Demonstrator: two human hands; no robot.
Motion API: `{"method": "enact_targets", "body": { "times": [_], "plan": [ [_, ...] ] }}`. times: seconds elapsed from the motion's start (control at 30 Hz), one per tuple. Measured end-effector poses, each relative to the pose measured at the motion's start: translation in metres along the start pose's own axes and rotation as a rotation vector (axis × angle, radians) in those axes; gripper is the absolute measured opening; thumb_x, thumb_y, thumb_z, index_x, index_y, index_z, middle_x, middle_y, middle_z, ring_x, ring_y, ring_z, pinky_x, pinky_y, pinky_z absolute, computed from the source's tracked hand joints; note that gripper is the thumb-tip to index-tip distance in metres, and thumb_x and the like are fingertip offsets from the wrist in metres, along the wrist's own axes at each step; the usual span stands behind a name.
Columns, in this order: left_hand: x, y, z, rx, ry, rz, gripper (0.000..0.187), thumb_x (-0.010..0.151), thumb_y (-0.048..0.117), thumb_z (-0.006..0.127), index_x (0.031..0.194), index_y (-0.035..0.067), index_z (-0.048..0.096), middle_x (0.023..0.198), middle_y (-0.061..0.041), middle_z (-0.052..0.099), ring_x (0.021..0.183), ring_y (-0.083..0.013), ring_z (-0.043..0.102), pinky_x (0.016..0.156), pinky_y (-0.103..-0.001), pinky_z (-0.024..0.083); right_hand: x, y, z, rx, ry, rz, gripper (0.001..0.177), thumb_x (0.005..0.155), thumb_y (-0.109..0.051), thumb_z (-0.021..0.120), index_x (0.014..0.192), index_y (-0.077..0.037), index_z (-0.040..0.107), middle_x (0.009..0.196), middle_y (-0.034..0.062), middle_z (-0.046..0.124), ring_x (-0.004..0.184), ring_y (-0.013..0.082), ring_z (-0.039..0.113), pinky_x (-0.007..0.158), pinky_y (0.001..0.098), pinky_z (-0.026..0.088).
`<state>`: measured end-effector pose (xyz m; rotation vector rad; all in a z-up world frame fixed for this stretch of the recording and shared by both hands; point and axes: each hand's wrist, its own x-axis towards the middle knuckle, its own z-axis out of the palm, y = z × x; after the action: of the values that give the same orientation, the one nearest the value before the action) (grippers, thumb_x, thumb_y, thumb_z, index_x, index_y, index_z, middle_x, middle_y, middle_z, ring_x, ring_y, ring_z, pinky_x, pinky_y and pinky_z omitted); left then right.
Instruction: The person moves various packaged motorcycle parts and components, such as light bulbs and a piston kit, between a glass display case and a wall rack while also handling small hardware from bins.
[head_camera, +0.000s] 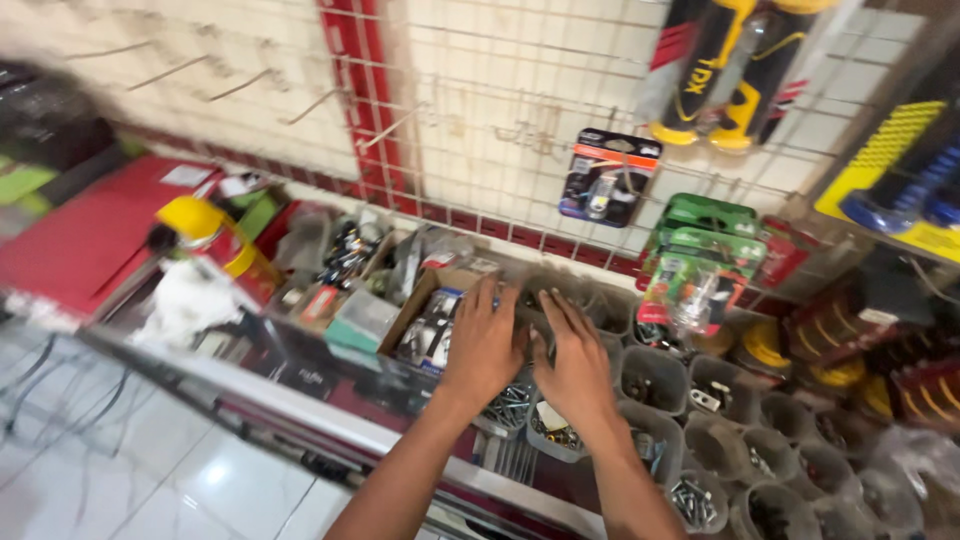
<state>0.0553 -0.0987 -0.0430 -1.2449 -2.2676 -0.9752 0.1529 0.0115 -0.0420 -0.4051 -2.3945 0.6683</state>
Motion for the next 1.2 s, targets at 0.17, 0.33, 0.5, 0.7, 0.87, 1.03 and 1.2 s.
{"method": "enact_targets", "body": {
  "times": [0.17, 0.33, 0.5, 0.7, 0.87, 1.03, 1.2],
  "plan": [
    [-0.038, 0.029, -0.007, 0.053, 0.036, -0.162, 0.067, 0.078, 0.014, 0.079, 0.137, -0.001, 0.052, 0.140, -0.028, 0.047, 0.131, -0.0489, 0.045, 0.106, -0.055, 0.039, -0.025, 0.006, -0.010, 0.113, -0.113, -0.097, 0.057, 0.088, -0.008, 0.066, 0.143, -0.004, 0.054, 0.148, 0.0200, 0.054, 0.136, 0.0409, 0.049, 0.109, 0.0461, 0.042],
    [-0.075, 0.072, -0.004, 0.144, 0.089, -0.302, 0.065, 0.079, 0.016, 0.079, 0.137, 0.003, 0.054, 0.143, -0.025, 0.048, 0.135, -0.0468, 0.044, 0.109, -0.055, 0.037, -0.056, 0.020, -0.028, 0.190, -0.197, -0.185, 0.057, 0.087, -0.006, 0.065, 0.143, -0.004, 0.055, 0.145, 0.0195, 0.057, 0.133, 0.0398, 0.052, 0.110, 0.0455, 0.043],
    [-0.127, 0.115, -0.002, 0.258, 0.120, -0.398, 0.063, 0.079, 0.017, 0.080, 0.135, 0.002, 0.054, 0.144, -0.025, 0.047, 0.136, -0.0466, 0.042, 0.110, -0.057, 0.034, -0.089, 0.029, -0.046, 0.269, -0.259, -0.295, 0.055, 0.086, -0.009, 0.067, 0.140, -0.003, 0.056, 0.144, 0.0197, 0.058, 0.133, 0.0393, 0.053, 0.110, 0.0458, 0.042],
    [-0.186, 0.159, -0.013, 0.386, 0.157, -0.558, 0.063, 0.077, 0.016, 0.079, 0.133, 0.002, 0.055, 0.147, -0.024, 0.047, 0.140, -0.0448, 0.040, 0.111, -0.057, 0.034, -0.129, 0.017, -0.059, 0.416, -0.357, -0.400, 0.051, 0.089, -0.012, 0.068, 0.138, -0.002, 0.059, 0.142, 0.0205, 0.059, 0.132, 0.0389, 0.054, 0.109, 0.0448, 0.043],
    [-0.227, 0.184, -0.036, 0.510, 0.234, -0.679, 0.061, 0.080, 0.018, 0.079, 0.133, 0.001, 0.055, 0.145, -0.025, 0.048, 0.139, -0.0443, 0.041, 0.110, -0.059, 0.033, -0.156, -0.007, -0.058, 0.484, -0.437, -0.480, 0.049, 0.088, -0.013, 0.069, 0.135, -0.003, 0.061, 0.140, 0.0198, 0.062, 0.132, 0.0377, 0.055, 0.109, 0.0431, 0.044],
    [-0.272, 0.202, -0.062, 0.589, 0.341, -0.783, 0.056, 0.082, 0.018, 0.078, 0.131, 0.002, 0.055, 0.143, -0.023, 0.051, 0.137, -0.0433, 0.044, 0.110, -0.057, 0.034, -0.184, -0.039, -0.053, 0.561, -0.554, -0.592, 0.051, 0.087, -0.015, 0.070, 0.136, -0.004, 0.061, 0.140, 0.0194, 0.061, 0.132, 0.0367, 0.055, 0.109, 0.0432, 0.043],
    [-0.329, 0.222, -0.084, 0.595, 0.432, -0.943, 0.056, 0.082, 0.017, 0.078, 0.132, 0.003, 0.055, 0.143, -0.024, 0.050, 0.136, -0.0439, 0.044, 0.108, -0.056, 0.035, -0.223, -0.082, -0.046, 0.540, -0.738, -0.611, 0.051, 0.089, -0.019, 0.069, 0.137, -0.008, 0.061, 0.143, 0.0150, 0.060, 0.134, 0.0334, 0.054, 0.109, 0.0415, 0.043]
  ]
}}
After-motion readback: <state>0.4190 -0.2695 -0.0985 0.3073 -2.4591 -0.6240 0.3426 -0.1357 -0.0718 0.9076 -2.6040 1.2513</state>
